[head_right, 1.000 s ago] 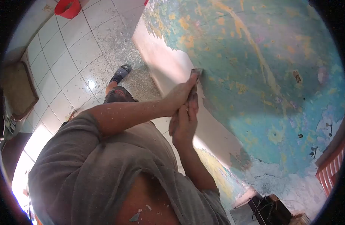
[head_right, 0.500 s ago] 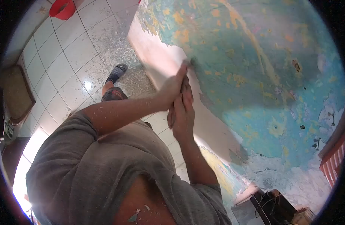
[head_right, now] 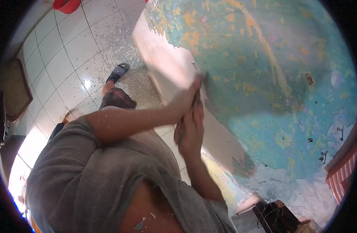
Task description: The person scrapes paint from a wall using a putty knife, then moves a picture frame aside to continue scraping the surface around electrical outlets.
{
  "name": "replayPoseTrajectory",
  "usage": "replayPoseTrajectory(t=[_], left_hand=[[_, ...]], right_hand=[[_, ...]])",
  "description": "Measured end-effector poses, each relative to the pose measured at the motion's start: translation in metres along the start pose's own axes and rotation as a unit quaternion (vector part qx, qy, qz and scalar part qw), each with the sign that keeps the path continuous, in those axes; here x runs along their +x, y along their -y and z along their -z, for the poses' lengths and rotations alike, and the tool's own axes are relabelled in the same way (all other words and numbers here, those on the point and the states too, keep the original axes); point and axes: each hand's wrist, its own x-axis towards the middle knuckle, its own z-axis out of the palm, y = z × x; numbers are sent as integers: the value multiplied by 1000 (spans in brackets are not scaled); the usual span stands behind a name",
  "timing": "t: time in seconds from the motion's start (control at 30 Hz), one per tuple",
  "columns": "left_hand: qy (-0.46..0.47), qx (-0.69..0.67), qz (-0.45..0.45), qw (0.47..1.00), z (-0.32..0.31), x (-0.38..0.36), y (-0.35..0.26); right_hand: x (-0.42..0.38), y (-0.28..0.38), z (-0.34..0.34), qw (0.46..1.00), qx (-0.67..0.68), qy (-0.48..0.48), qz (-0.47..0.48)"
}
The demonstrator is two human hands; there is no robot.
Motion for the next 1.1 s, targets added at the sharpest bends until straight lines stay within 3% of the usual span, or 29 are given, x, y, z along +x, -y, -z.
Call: replayPoseTrajectory(t=[0.07, 0.13, 0.23, 0.33, 0.37, 0.47, 0.6, 0.63, 0.73, 0.77, 0.87, 0.9, 0.93, 1.0, 1.03, 1.1], left_hand=[[-78, -48, 42, 995, 8, 21, -14], [-108, -40, 42, 993, 19, 22, -20], [-37, 19, 47, 998, 12, -1, -14], [26, 37, 0, 999, 1, -16, -14], [-61, 17, 40, 997, -4, 3, -18], [-26, -4, 56, 998, 13, 12, -23], [40, -13, 37, 998, 1, -28, -11], [27, -50, 65, 996, -6, -30, 1], [-57, -8, 9, 998, 12, 26, 13], [-23, -34, 54, 998, 22, 18, -13], [-14, -63, 35, 997, 32, 12, -15], [-9, -52, 36, 998, 27, 1, -15], [-11, -56, 35, 998, 23, -10, -12], [77, -20, 40, 996, 17, -23, -7], [45, 46, -57, 996, 15, -18, -10], [23, 8, -4, 1000, 30, 11, -14]], right_hand=[[39, 24, -12, 989, 25, 120, -84], [37, 25, -29, 985, 36, 148, -79], [8, 18, -29, 990, -65, 107, 59], [-13, 36, -24, 983, -121, 113, 84], [-10, 34, -23, 983, -120, 111, 81], [22, 30, -26, 990, 32, 118, -74], [-17, 41, -12, 992, -23, 118, -32], [-23, 37, -8, 991, 55, 94, -73], [34, 38, -29, 992, 13, 119, -39], [45, 40, -32, 991, -7, 131, -17], [35, 38, -40, 985, -21, 172, -13], [25, 32, -44, 985, -99, 125, 66], [15, 30, -45, 985, -102, 127, 63], [-4, 31, -44, 986, -127, 70, 79], [-8, 31, -44, 986, -136, 41, 87], [28, 32, -43, 991, -96, 86, 37]])
